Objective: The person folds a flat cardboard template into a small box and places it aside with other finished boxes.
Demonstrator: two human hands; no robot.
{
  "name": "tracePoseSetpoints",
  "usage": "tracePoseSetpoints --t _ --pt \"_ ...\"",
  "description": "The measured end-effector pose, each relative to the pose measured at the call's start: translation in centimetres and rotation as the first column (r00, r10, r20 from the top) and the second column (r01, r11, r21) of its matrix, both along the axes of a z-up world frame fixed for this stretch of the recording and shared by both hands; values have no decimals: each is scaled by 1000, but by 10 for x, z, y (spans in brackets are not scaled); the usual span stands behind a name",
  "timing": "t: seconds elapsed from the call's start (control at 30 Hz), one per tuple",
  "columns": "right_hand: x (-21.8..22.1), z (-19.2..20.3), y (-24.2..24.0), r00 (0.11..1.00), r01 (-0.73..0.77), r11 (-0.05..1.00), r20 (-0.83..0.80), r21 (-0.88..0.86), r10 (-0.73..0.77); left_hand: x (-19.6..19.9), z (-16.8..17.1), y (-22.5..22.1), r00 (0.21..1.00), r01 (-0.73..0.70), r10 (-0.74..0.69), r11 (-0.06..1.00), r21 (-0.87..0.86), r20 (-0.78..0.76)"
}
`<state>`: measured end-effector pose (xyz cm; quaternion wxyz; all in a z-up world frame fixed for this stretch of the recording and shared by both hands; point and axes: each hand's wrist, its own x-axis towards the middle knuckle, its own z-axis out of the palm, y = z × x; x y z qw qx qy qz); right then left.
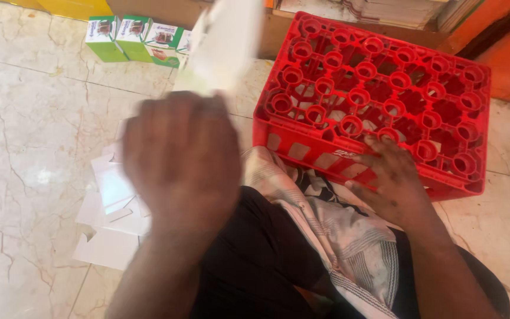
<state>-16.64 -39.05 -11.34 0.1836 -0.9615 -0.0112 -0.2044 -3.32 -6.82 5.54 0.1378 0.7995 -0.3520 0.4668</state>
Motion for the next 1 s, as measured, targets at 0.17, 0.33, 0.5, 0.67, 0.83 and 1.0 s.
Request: tracePoseSetpoints --t 0.17,0.33,0.5,0.67,0.83,1.0 --pt "-19 15 -7 811 -126 855 549 503 -203 -2 -33 -107 832 533 -464 820 209 -305" --pt "-36 54 -22 964 147 989 224 0 -144 19 -114 -173 680 657 -501 741 140 -535" --pt "-22 47 -42 996 49 997 -70 -65 -53 32 -143 -156 784 570 -422 780 259 -455" --pt "-17 46 -32 988 54 993 -142 -105 -69 18 -122 -146 699 675 -597 733 87 -394" --pt "-18 48 -30 992 -16 996 -128 -87 5 5 -125 -155 596 741 -545 657 142 -590" --pt "-17 43 -34 993 5 999 -120 -50 -11 8 -136 -156 544 704 -532 710 8 -650"
